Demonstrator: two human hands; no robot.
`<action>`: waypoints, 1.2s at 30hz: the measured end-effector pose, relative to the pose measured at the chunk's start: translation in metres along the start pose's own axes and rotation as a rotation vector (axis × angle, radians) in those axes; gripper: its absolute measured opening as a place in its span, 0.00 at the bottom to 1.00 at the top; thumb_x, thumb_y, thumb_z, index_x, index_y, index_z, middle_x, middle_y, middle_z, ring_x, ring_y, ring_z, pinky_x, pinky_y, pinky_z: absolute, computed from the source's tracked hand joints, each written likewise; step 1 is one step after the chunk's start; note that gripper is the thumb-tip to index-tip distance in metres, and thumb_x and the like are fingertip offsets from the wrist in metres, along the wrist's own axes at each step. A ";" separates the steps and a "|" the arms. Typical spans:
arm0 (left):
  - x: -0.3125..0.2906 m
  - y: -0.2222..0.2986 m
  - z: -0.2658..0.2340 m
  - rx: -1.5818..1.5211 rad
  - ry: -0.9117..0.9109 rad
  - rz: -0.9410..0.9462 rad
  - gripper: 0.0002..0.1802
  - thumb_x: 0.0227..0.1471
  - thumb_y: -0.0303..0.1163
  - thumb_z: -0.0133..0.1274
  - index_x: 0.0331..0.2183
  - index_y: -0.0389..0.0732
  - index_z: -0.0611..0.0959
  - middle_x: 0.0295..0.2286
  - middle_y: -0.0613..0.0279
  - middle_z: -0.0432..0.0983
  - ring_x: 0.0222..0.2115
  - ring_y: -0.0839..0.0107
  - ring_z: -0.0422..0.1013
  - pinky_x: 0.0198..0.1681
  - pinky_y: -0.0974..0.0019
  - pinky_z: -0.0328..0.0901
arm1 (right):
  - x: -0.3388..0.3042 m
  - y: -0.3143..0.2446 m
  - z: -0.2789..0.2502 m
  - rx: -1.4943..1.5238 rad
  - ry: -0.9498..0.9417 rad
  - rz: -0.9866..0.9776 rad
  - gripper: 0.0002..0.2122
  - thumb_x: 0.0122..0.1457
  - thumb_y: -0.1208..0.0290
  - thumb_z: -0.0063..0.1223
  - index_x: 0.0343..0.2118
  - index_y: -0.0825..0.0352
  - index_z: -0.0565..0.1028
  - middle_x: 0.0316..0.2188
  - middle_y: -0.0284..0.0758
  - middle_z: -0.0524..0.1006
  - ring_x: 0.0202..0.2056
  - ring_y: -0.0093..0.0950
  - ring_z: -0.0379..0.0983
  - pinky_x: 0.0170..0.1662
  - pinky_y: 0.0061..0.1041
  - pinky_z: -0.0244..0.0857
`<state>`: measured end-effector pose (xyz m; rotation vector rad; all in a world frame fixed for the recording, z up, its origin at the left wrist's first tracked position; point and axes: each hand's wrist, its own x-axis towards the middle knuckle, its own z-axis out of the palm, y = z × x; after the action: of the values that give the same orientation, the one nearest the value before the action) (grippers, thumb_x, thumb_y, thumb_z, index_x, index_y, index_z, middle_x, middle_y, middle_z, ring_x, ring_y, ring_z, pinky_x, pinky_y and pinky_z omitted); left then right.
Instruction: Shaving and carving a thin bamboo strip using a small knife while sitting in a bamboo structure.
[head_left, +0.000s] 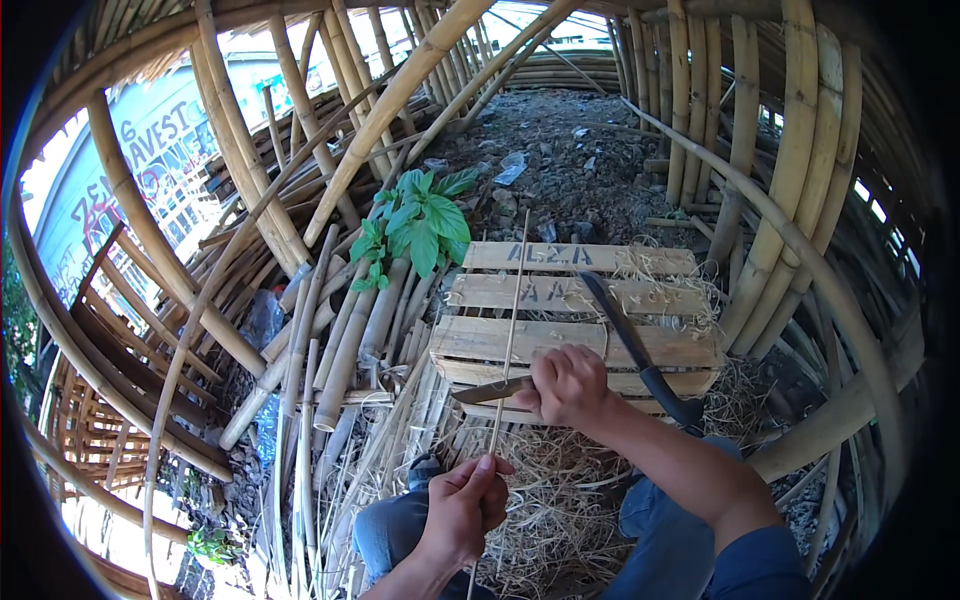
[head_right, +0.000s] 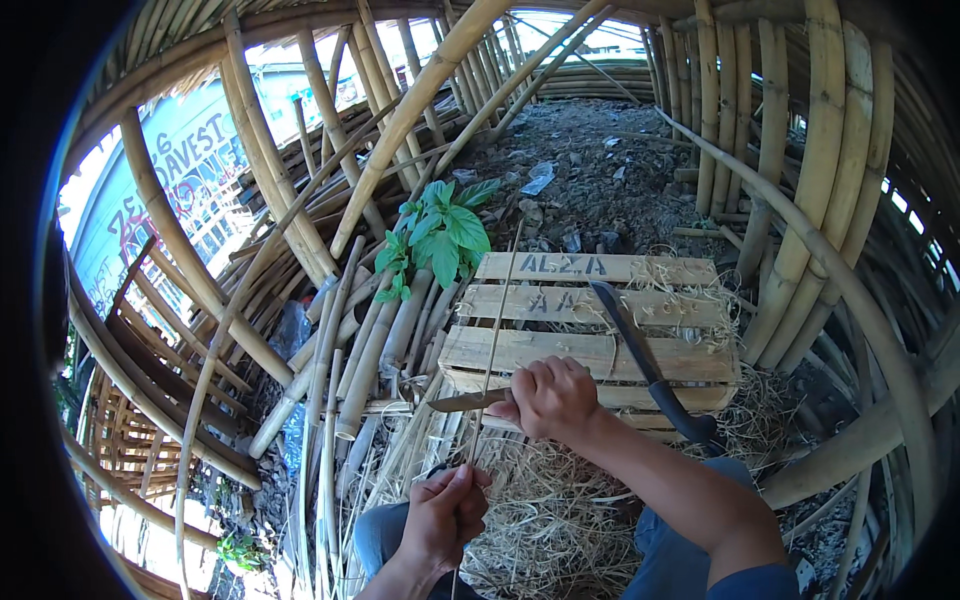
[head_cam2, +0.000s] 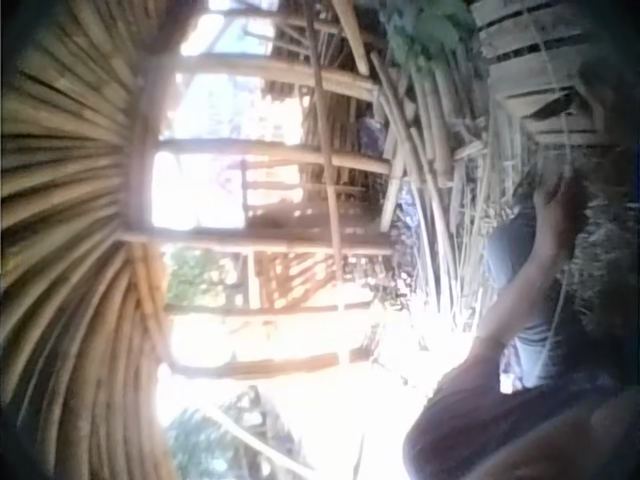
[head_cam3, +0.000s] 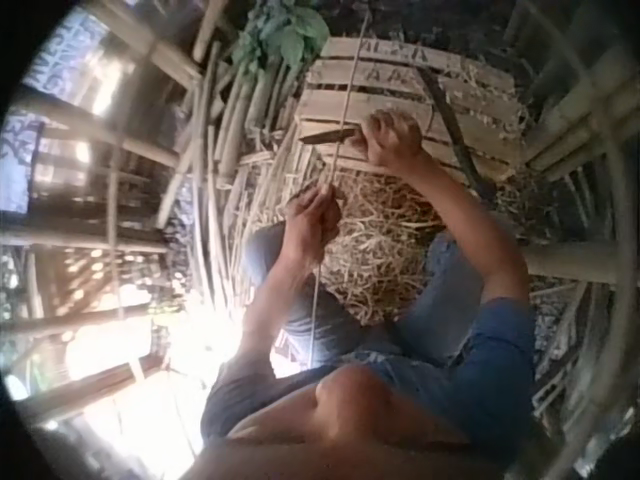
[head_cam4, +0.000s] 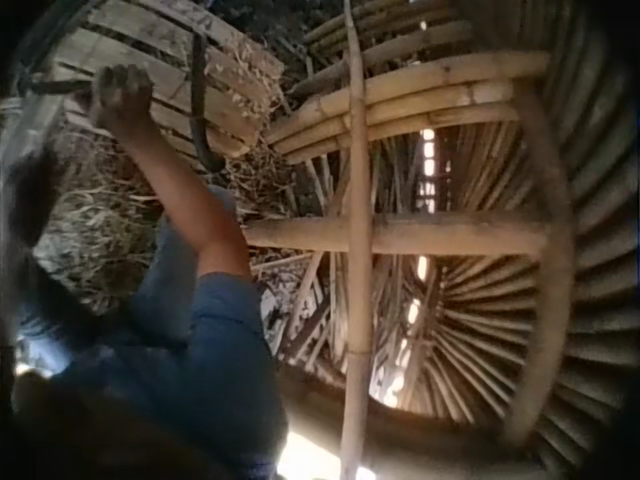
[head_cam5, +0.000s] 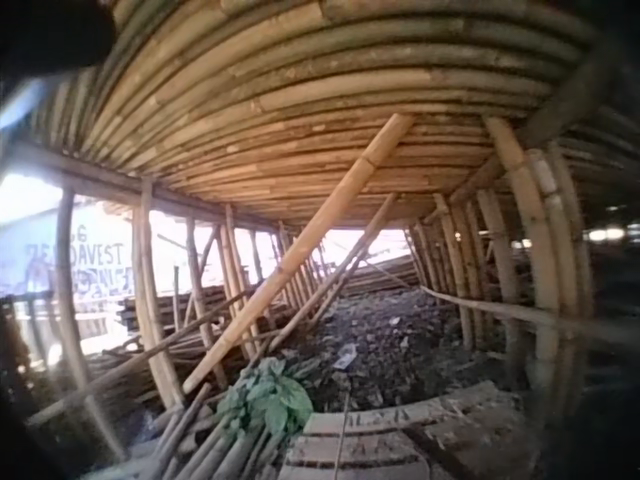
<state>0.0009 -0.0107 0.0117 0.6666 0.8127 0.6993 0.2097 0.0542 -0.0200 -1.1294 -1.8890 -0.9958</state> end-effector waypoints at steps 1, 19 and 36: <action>0.000 0.000 0.001 0.024 0.004 0.001 0.14 0.59 0.36 0.39 0.30 0.34 0.73 0.13 0.73 0.53 0.12 0.83 0.46 0.12 0.77 0.41 | -0.001 0.002 0.000 -0.002 0.015 -0.007 0.21 0.60 0.57 0.35 0.15 0.66 0.63 0.11 0.35 0.63 0.13 0.30 0.63 0.16 0.27 0.58; 0.003 -0.002 -0.010 -0.024 -0.114 -0.131 0.16 0.59 0.38 0.38 0.32 0.35 0.73 0.14 0.74 0.51 0.12 0.83 0.46 0.14 0.77 0.43 | 0.009 -0.036 -0.038 0.317 -0.215 0.184 0.18 0.58 0.58 0.41 0.16 0.63 0.62 0.08 0.30 0.61 0.10 0.28 0.61 0.13 0.28 0.55; -0.004 -0.013 0.004 0.283 0.083 0.119 0.17 0.60 0.36 0.37 0.29 0.32 0.73 0.12 0.73 0.54 0.10 0.84 0.47 0.12 0.77 0.43 | 0.001 -0.003 -0.021 0.015 -0.047 -0.008 0.21 0.59 0.56 0.38 0.13 0.64 0.60 0.10 0.33 0.60 0.11 0.27 0.59 0.14 0.27 0.56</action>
<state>0.0058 -0.0228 0.0051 0.9524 0.9641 0.7297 0.2108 0.0357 -0.0109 -1.1470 -1.9365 -0.9650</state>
